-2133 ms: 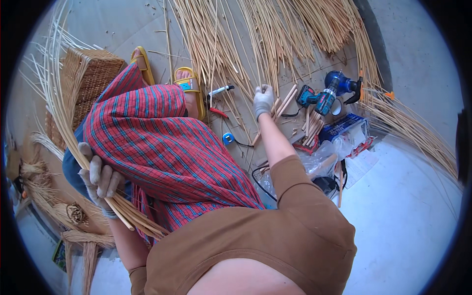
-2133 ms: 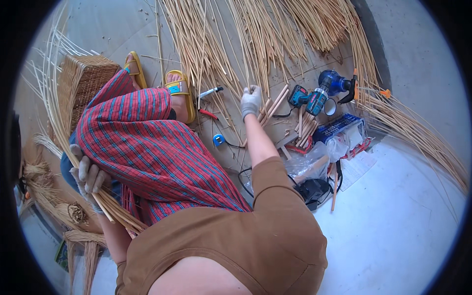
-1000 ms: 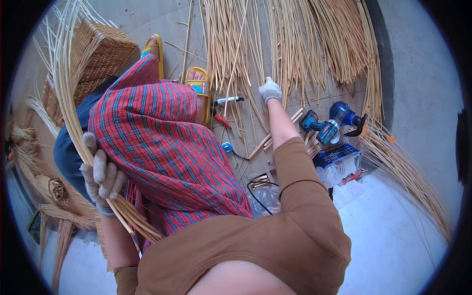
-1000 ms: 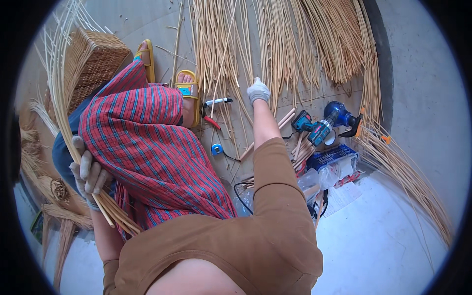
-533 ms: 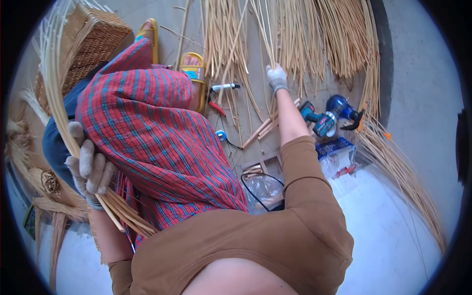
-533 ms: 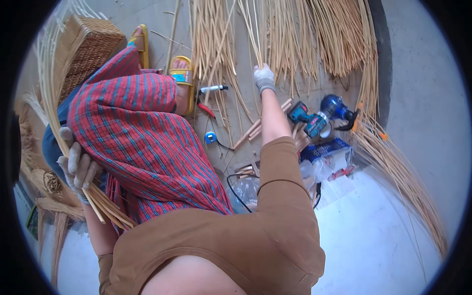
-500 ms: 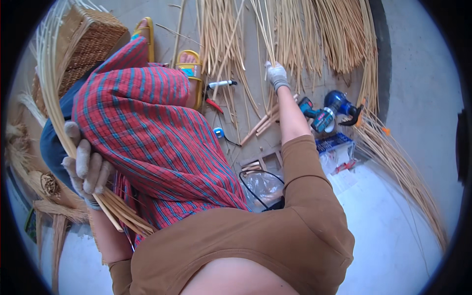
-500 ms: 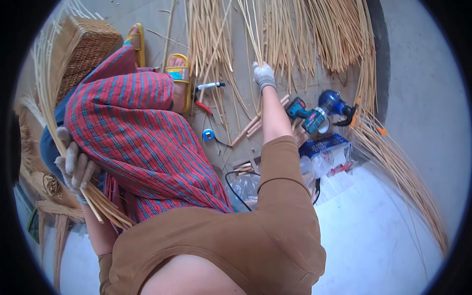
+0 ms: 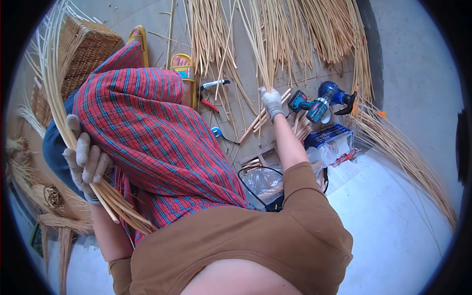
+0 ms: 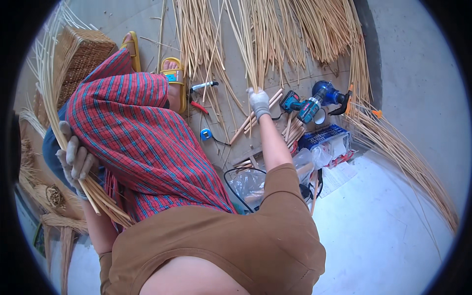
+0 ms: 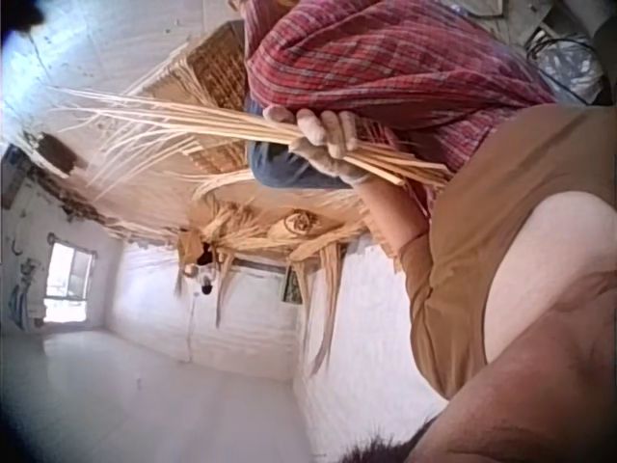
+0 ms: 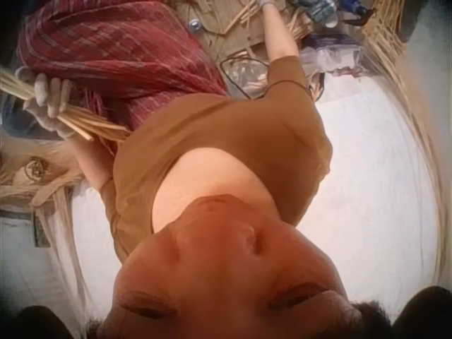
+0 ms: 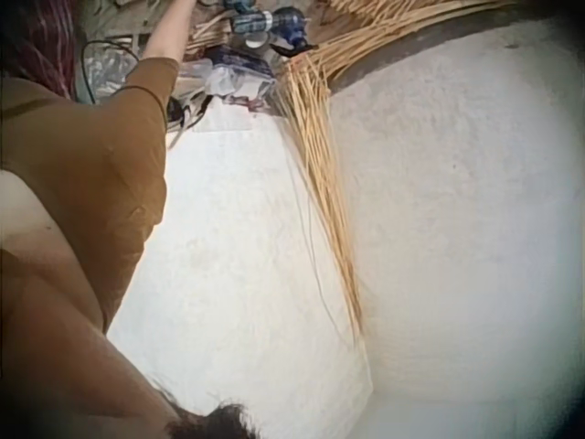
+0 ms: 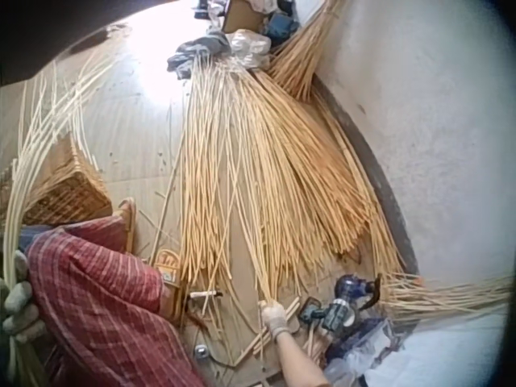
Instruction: Weaving a wicker basket using long wooden strips or reeds.
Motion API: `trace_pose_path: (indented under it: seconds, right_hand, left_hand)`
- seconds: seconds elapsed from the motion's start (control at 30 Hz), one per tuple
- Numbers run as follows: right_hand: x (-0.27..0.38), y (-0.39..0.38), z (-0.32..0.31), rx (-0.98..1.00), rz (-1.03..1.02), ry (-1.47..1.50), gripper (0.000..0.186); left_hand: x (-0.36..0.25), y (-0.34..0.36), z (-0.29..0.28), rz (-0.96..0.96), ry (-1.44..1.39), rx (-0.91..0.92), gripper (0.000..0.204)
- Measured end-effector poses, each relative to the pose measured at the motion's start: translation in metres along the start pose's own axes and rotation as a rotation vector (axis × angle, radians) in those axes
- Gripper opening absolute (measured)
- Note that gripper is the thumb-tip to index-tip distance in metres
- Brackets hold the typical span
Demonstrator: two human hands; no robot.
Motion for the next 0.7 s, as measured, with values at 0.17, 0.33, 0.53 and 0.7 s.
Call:
trace_pose_path:
  seconds: [0.17,0.33,0.53,0.7]
  right_hand:
    - [0.045,-0.017,-0.026,-0.261,-0.268,-0.075,0.027]
    - [0.067,-0.064,-0.072,-0.033,-0.235,0.071,0.025]
    - [0.068,-0.116,-0.109,-0.166,-0.325,0.233,0.027]
    - [0.092,-0.160,-0.112,-0.041,-0.428,0.490,0.026]
  left_hand:
    - [0.002,-0.002,0.001,0.015,0.002,0.014,0.056]
    - [0.003,-0.005,0.005,0.031,0.025,-0.026,0.055]
    - [0.007,0.000,0.003,0.005,-0.093,0.069,0.051]
    - [0.004,-0.003,0.001,-0.005,0.024,0.078,0.049]
Point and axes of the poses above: each hand's wrist, its own y-axis towards the middle knuckle, its own z-axis out of the palm, x = y × z, the point moved 1 cm from there along y, towards the middle knuckle, and after that the axes turned 12 degrees about z, right-handed, at the moved point
